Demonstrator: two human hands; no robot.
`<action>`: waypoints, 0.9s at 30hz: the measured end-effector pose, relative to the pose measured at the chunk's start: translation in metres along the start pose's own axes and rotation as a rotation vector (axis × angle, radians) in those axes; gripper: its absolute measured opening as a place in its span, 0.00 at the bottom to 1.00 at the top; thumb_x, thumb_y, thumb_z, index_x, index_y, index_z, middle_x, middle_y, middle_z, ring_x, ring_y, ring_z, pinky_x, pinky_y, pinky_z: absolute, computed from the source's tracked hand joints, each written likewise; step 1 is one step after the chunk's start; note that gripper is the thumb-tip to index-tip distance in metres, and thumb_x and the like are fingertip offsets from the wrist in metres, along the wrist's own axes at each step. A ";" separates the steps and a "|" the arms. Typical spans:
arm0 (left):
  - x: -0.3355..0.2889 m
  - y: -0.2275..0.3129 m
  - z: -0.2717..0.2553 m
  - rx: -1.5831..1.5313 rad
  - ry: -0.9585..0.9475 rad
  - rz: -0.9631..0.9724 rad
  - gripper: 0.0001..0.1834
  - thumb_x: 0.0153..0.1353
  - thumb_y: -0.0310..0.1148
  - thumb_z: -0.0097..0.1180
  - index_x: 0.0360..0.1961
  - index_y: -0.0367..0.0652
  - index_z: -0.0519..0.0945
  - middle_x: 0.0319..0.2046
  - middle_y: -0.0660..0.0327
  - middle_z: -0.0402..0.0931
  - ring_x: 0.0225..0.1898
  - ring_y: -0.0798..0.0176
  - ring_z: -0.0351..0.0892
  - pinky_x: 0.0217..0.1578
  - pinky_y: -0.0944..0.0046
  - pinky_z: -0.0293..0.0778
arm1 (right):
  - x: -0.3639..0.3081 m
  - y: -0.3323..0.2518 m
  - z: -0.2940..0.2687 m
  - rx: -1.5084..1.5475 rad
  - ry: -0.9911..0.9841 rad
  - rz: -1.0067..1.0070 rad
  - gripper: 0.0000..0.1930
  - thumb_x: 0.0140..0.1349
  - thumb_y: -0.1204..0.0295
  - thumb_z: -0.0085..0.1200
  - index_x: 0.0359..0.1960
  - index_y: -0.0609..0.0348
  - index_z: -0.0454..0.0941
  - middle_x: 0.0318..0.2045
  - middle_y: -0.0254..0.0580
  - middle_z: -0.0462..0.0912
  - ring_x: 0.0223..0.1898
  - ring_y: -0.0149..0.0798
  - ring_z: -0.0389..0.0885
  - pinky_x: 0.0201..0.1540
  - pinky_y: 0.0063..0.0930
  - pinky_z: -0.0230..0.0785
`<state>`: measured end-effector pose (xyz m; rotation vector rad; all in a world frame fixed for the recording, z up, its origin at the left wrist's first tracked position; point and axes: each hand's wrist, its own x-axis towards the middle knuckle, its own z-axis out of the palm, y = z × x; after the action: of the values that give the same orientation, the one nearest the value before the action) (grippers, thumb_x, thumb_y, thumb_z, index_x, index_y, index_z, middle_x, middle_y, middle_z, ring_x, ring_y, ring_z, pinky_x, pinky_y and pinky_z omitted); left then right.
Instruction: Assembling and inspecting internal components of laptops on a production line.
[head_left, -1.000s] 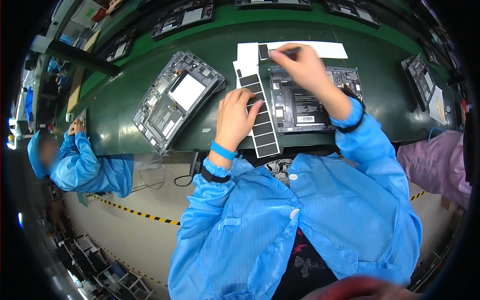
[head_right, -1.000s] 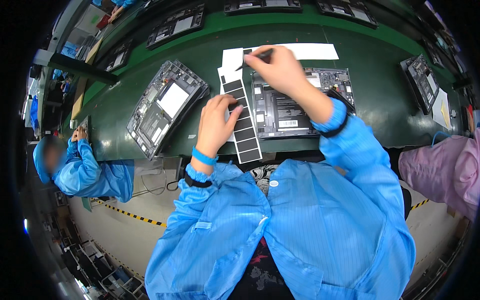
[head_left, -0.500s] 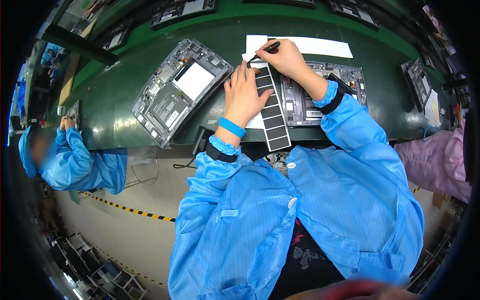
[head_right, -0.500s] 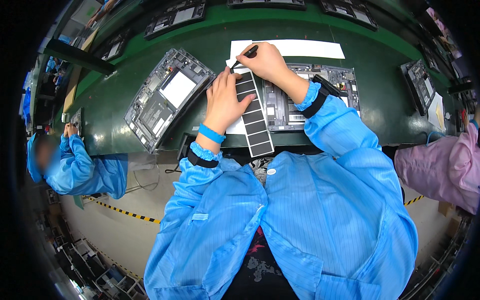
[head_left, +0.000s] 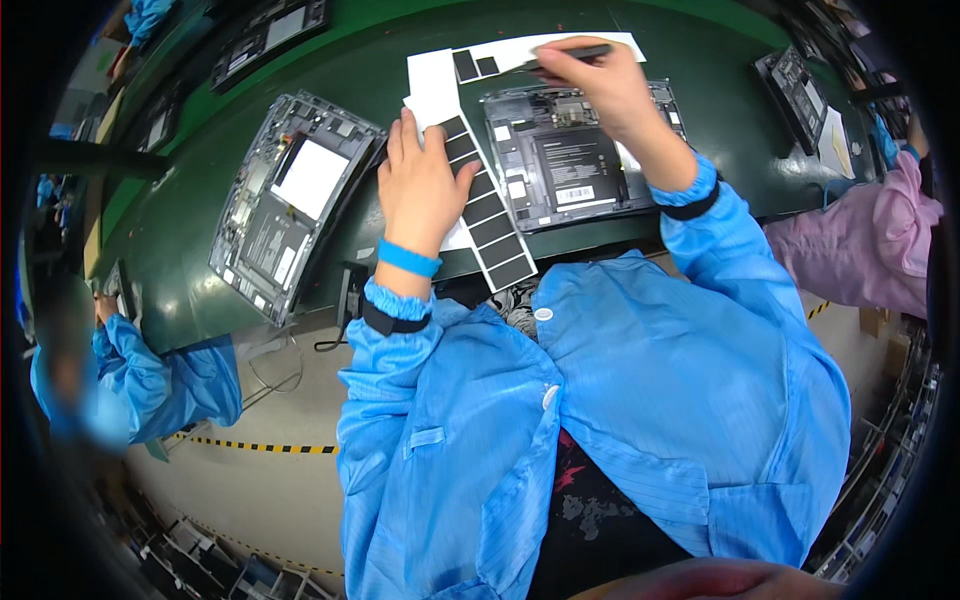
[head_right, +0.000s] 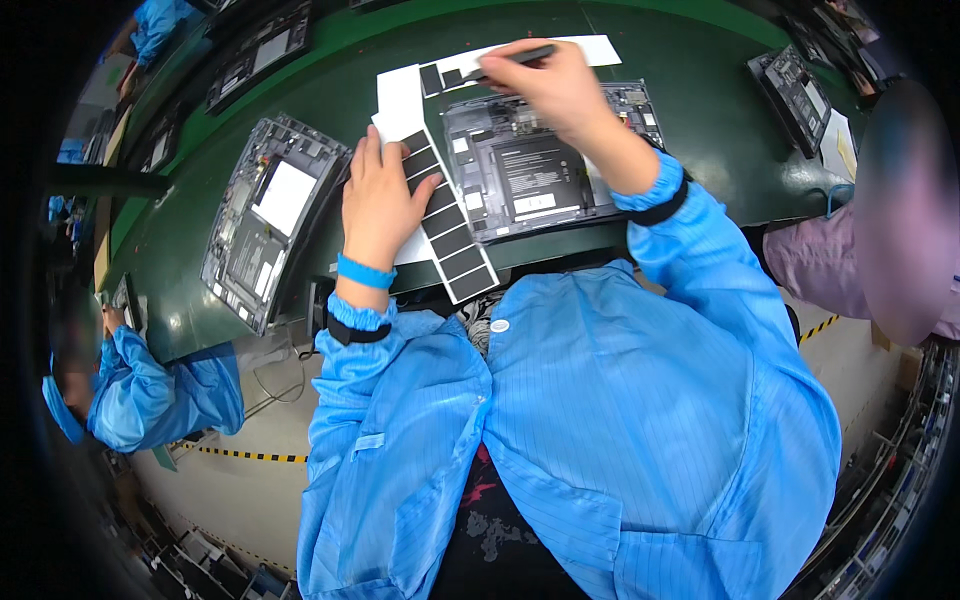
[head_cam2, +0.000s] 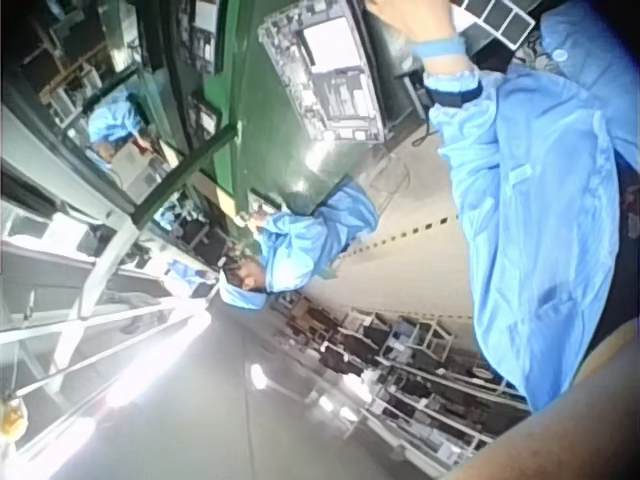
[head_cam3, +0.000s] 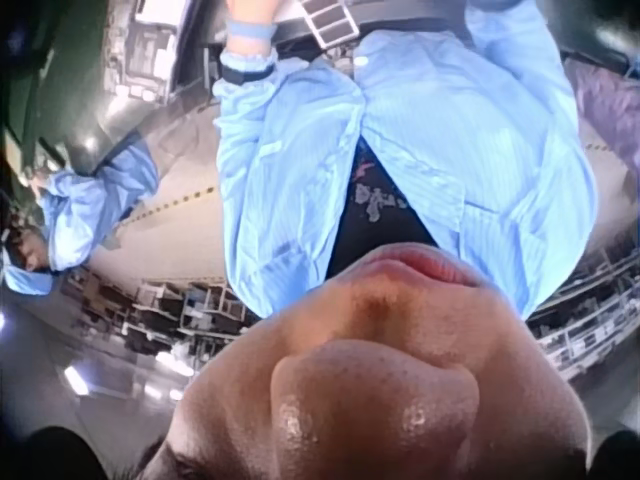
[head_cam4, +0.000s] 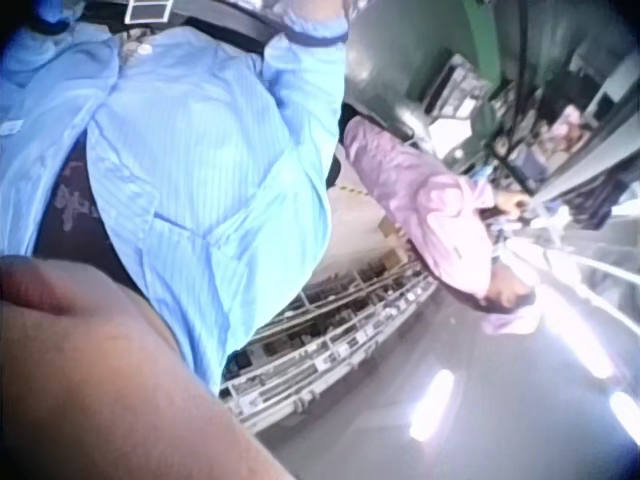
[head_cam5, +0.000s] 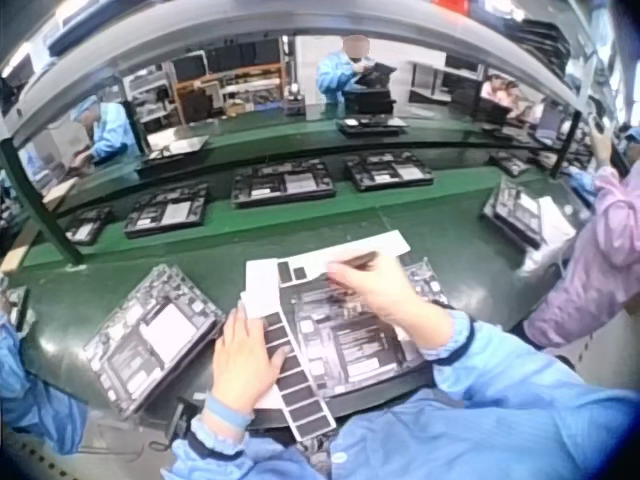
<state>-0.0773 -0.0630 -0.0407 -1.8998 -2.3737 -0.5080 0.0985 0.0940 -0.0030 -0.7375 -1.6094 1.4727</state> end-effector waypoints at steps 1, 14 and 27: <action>-0.001 0.006 -0.004 0.051 0.032 0.018 0.22 0.54 0.42 0.62 0.46 0.42 0.74 0.60 0.45 0.65 0.61 0.45 0.64 0.52 0.50 0.68 | -0.005 -0.001 -0.018 0.044 0.039 0.069 0.11 0.58 0.70 0.62 0.38 0.66 0.82 0.34 0.45 0.84 0.35 0.34 0.84 0.39 0.22 0.77; 0.000 0.074 0.010 -0.327 -0.005 0.427 0.20 0.52 0.30 0.59 0.48 0.43 0.75 0.55 0.56 0.70 0.58 0.54 0.68 0.54 0.55 0.63 | -0.020 0.016 -0.069 0.003 -0.064 0.316 0.15 0.63 0.67 0.56 0.45 0.67 0.79 0.36 0.44 0.84 0.38 0.36 0.85 0.39 0.22 0.78; -0.001 0.075 0.011 -0.371 -0.040 0.393 0.20 0.53 0.28 0.58 0.49 0.41 0.75 0.55 0.55 0.70 0.58 0.52 0.68 0.55 0.54 0.63 | -0.022 0.017 -0.059 -0.030 0.028 0.288 0.14 0.63 0.68 0.56 0.43 0.67 0.80 0.36 0.45 0.84 0.39 0.37 0.85 0.40 0.23 0.77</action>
<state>-0.0036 -0.0466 -0.0349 -2.4688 -1.9460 -0.9255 0.1587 0.1077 -0.0246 -1.0364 -1.5550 1.6338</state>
